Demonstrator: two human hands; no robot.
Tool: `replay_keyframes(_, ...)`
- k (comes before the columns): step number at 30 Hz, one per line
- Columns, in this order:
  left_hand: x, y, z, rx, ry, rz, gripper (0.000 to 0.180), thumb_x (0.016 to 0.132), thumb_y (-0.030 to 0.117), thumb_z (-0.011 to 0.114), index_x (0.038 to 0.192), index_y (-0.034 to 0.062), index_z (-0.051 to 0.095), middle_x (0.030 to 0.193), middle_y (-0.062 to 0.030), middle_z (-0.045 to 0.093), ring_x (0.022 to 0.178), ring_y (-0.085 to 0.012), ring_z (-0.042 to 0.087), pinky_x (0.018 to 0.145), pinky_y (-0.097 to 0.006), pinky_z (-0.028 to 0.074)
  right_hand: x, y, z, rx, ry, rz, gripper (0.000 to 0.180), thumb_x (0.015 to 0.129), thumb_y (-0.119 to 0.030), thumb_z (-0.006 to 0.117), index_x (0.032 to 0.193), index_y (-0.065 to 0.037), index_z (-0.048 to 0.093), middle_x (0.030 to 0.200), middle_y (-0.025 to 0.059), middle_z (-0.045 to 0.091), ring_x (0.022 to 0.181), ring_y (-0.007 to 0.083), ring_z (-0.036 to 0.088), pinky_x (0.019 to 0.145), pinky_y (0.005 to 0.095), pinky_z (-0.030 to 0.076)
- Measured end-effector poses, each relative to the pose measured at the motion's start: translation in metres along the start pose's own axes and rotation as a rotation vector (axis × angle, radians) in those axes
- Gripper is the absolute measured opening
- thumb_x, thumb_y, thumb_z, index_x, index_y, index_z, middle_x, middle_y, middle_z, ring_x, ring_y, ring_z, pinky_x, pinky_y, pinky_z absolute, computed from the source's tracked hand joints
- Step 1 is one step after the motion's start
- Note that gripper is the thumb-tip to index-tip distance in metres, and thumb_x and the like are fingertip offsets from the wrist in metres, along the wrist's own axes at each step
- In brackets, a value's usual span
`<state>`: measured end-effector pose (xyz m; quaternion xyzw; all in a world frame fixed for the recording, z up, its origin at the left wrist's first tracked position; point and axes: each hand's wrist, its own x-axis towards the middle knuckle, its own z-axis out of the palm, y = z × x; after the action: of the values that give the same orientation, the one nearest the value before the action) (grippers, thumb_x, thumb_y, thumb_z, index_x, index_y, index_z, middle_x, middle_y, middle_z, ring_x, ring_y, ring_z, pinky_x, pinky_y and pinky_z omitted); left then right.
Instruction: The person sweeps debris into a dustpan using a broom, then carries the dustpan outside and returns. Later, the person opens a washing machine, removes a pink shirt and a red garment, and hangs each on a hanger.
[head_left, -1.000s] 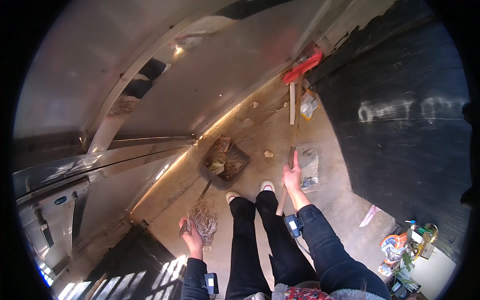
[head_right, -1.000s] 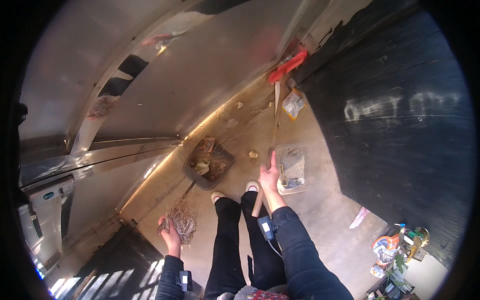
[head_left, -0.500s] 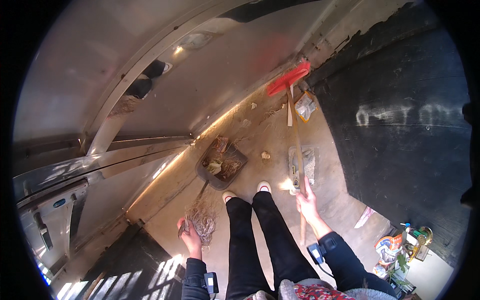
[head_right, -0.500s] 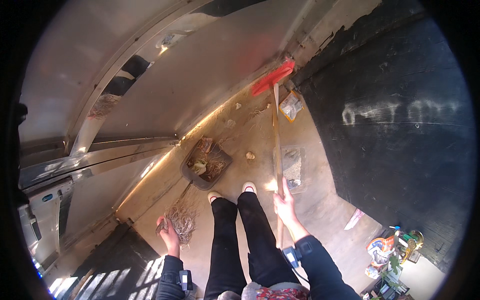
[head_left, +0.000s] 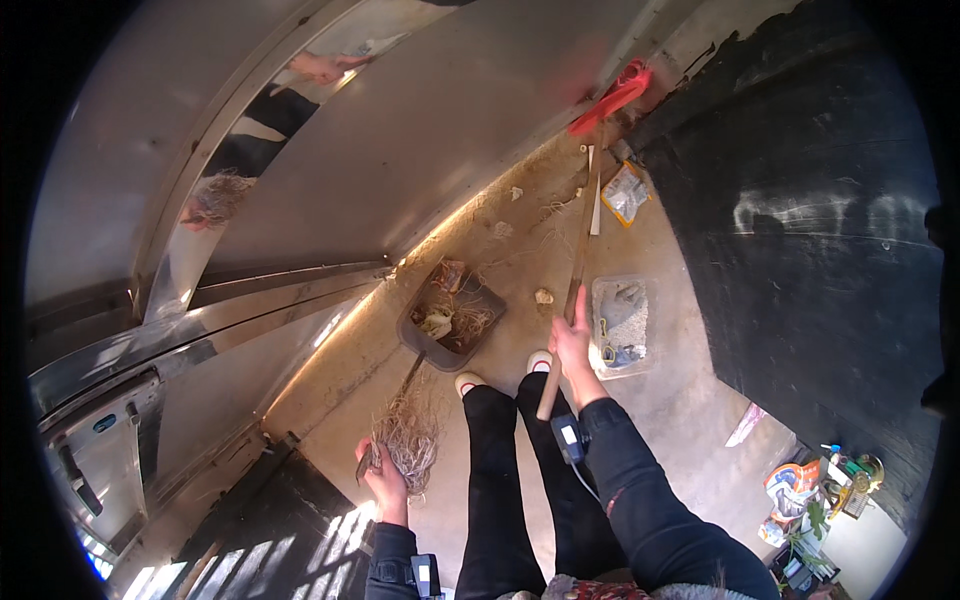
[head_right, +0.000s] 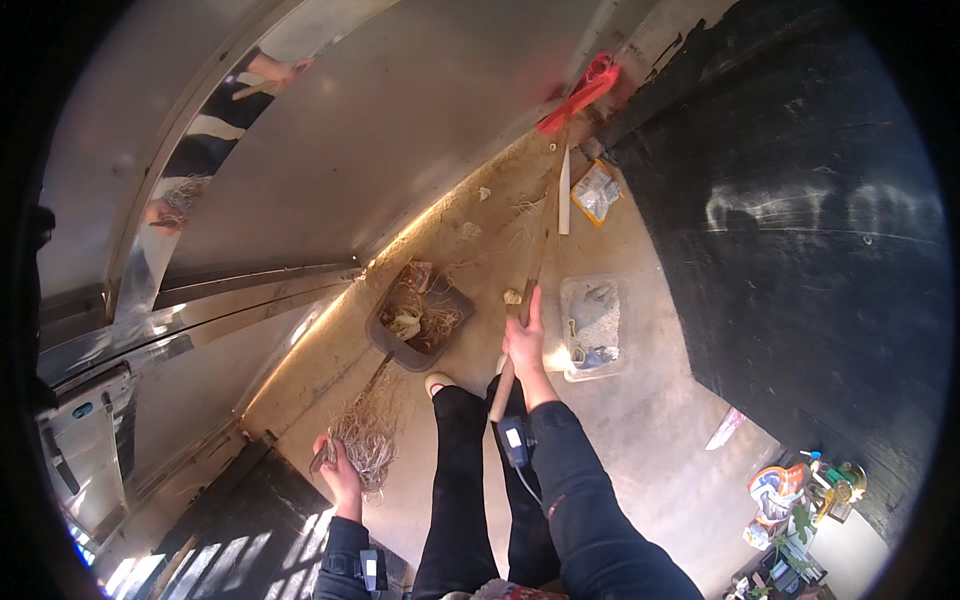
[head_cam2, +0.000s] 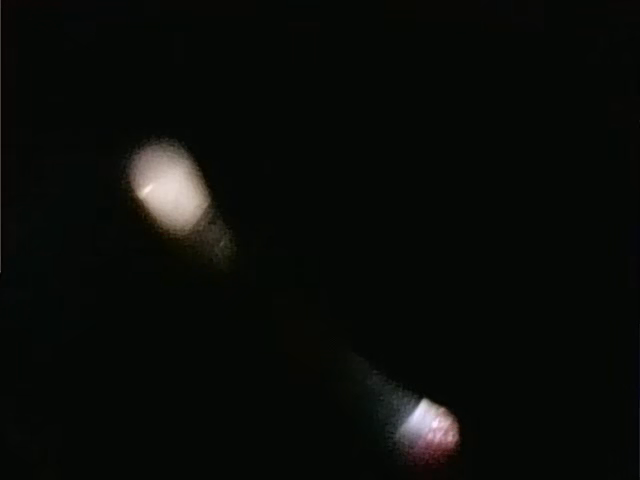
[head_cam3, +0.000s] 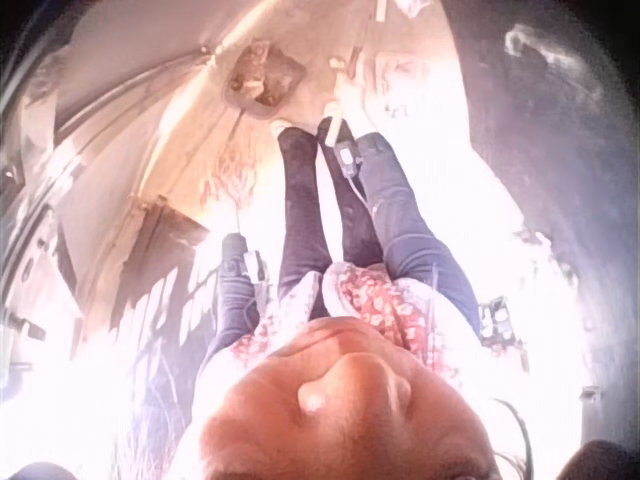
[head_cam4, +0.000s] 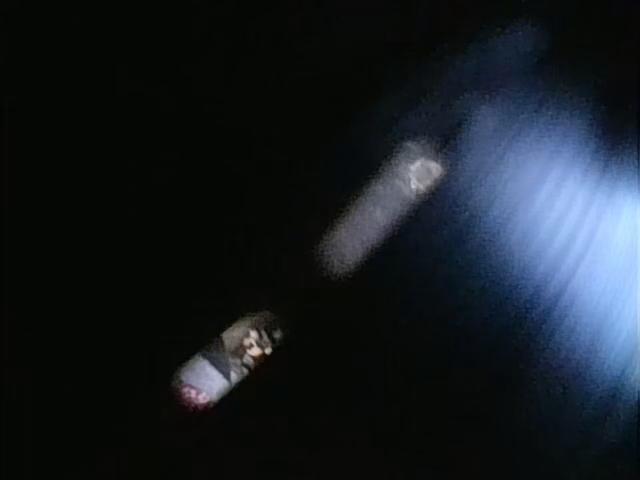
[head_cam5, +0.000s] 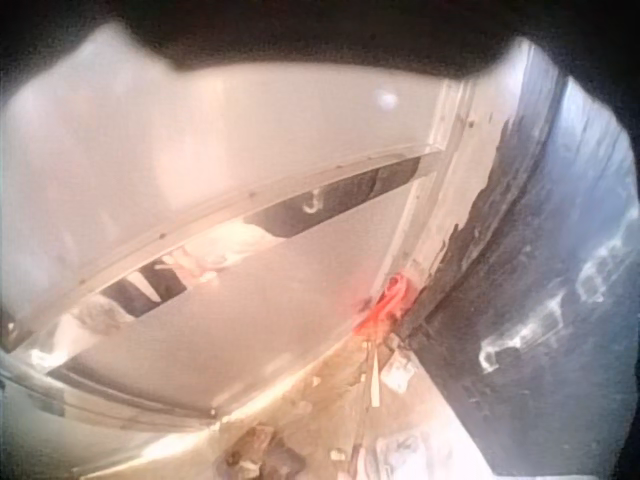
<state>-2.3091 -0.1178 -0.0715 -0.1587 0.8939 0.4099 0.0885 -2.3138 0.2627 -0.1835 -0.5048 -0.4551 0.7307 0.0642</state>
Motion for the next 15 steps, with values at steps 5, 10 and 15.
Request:
replay_keyframes(5,0.003,0.003,0.001,-0.064,0.021,-0.008,0.019,0.095,0.008,0.052,0.111,-0.0017,0.052,0.105,-0.0113,0.056,0.102,-0.0206,0.053,0.092,-0.032,0.04,-0.096,-0.049,-0.078,-0.055,-0.04,0.117,0.082,0.086,0.008,0.044,0.152,-0.031,0.016,0.056,-0.0076,0.033,0.04,0.0041,0.033,0.035,0.0194,0.029)
replay_keyframes(10,0.003,0.001,-0.001,-0.024,-0.017,0.002,0.02,0.096,0.009,0.052,0.112,-0.0014,0.052,0.105,-0.0116,0.056,0.102,-0.0209,0.053,0.093,-0.032,0.04,-0.062,-0.045,-0.077,-0.393,0.111,-0.121,0.08,0.082,0.01,0.044,0.152,-0.021,0.021,0.136,0.0109,0.051,0.049,0.0081,0.047,0.041,0.023,0.041)
replay_keyframes(15,0.003,0.003,-0.002,0.005,-0.003,0.007,0.019,0.095,0.009,0.052,0.111,-0.0011,0.052,0.104,-0.0112,0.056,0.101,-0.021,0.053,0.092,-0.032,0.041,0.006,-0.016,-0.026,-0.256,-0.017,-0.164,0.084,0.082,0.008,0.045,0.152,-0.027,0.016,0.121,0.01,0.054,0.047,0.008,0.045,0.04,0.0247,0.039)
